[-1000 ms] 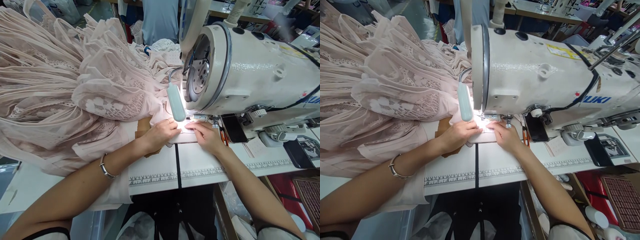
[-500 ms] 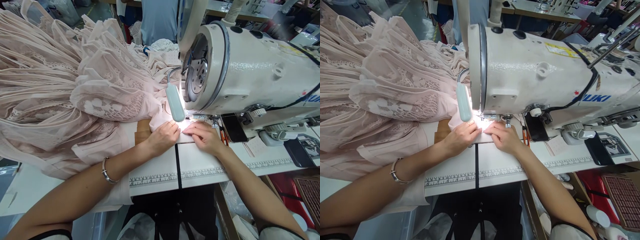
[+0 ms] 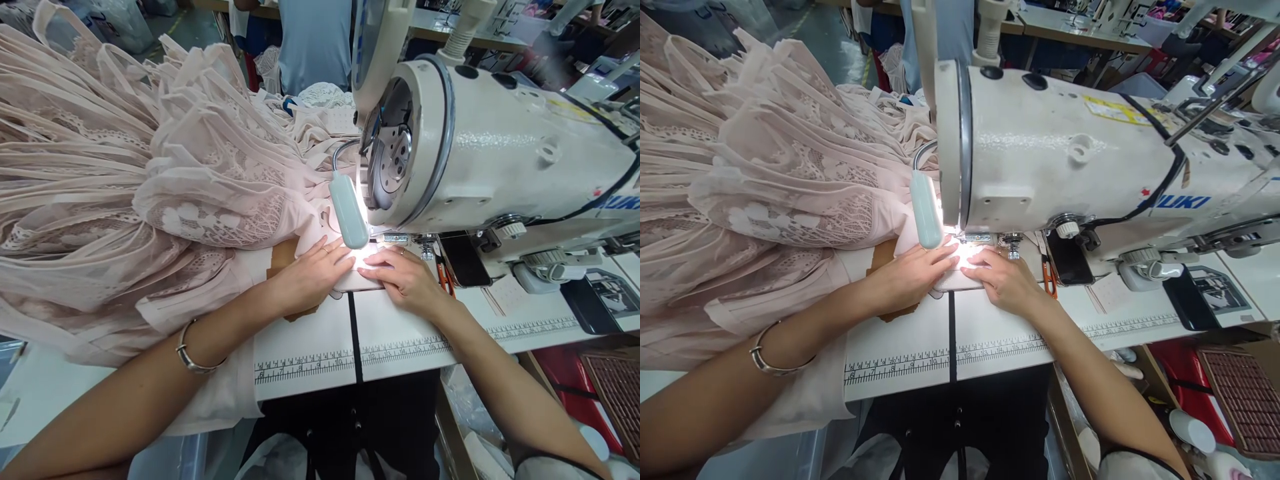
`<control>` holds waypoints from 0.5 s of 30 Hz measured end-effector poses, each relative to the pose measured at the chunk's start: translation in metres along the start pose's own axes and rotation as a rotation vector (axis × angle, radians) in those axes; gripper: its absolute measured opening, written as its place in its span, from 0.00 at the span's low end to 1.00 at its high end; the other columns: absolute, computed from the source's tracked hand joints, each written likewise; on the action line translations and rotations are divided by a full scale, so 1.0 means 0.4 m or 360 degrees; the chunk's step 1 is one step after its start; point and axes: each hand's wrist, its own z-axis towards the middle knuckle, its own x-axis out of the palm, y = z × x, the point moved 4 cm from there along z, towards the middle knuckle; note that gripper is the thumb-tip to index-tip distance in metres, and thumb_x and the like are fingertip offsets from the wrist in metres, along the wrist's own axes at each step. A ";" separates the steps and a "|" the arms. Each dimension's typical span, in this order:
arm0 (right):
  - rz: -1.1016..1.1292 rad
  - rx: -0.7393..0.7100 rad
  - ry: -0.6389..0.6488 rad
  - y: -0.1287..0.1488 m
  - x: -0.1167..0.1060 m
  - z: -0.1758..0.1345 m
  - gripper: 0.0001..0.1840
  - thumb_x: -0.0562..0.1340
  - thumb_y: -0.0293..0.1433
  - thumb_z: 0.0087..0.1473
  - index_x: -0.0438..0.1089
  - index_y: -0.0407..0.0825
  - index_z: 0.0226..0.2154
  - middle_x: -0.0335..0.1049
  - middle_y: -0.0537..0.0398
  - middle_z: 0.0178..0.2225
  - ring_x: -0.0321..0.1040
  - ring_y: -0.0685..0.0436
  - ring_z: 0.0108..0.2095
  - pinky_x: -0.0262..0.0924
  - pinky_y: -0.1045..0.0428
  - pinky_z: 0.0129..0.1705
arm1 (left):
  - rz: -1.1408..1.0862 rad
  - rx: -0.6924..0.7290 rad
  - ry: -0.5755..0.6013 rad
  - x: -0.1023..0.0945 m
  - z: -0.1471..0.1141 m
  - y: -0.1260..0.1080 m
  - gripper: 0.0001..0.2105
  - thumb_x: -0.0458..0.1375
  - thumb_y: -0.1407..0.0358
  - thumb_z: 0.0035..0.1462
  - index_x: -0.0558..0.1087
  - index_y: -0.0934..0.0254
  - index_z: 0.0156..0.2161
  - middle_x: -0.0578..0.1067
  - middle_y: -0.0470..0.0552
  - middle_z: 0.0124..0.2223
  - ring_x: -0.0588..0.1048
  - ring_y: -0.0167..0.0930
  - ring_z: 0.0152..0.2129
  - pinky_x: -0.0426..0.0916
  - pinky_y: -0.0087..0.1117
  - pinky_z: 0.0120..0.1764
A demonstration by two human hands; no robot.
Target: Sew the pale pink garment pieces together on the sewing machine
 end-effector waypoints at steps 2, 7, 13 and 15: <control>-0.0009 -0.0005 0.0031 -0.002 0.001 -0.002 0.22 0.54 0.22 0.61 0.79 0.58 0.46 0.77 0.54 0.45 0.70 0.42 0.49 0.69 0.45 0.47 | -0.0025 0.0004 -0.0007 0.001 0.002 0.002 0.20 0.46 0.84 0.58 0.67 0.68 0.51 0.69 0.63 0.60 0.69 0.42 0.59 0.64 0.50 0.59; 0.0003 -0.0005 0.0055 -0.003 -0.001 -0.002 0.23 0.54 0.21 0.60 0.78 0.57 0.47 0.78 0.55 0.47 0.71 0.42 0.49 0.68 0.44 0.49 | -0.0022 0.0008 -0.0017 -0.002 0.009 0.007 0.18 0.47 0.83 0.58 0.67 0.66 0.49 0.70 0.60 0.59 0.70 0.40 0.57 0.62 0.50 0.61; -0.0056 0.0068 0.0023 -0.001 -0.001 0.005 0.24 0.51 0.21 0.61 0.78 0.56 0.46 0.78 0.56 0.48 0.72 0.44 0.49 0.67 0.43 0.51 | 0.0002 -0.0037 -0.0002 -0.006 0.020 0.008 0.15 0.47 0.82 0.61 0.67 0.65 0.47 0.71 0.60 0.57 0.71 0.38 0.54 0.61 0.52 0.60; -0.0055 0.0095 0.0050 -0.001 0.002 0.007 0.25 0.51 0.20 0.60 0.77 0.56 0.47 0.78 0.56 0.48 0.72 0.44 0.50 0.67 0.44 0.51 | 0.0006 -0.0050 0.0005 -0.008 0.023 0.007 0.14 0.46 0.81 0.62 0.67 0.65 0.48 0.71 0.60 0.56 0.71 0.39 0.54 0.61 0.52 0.60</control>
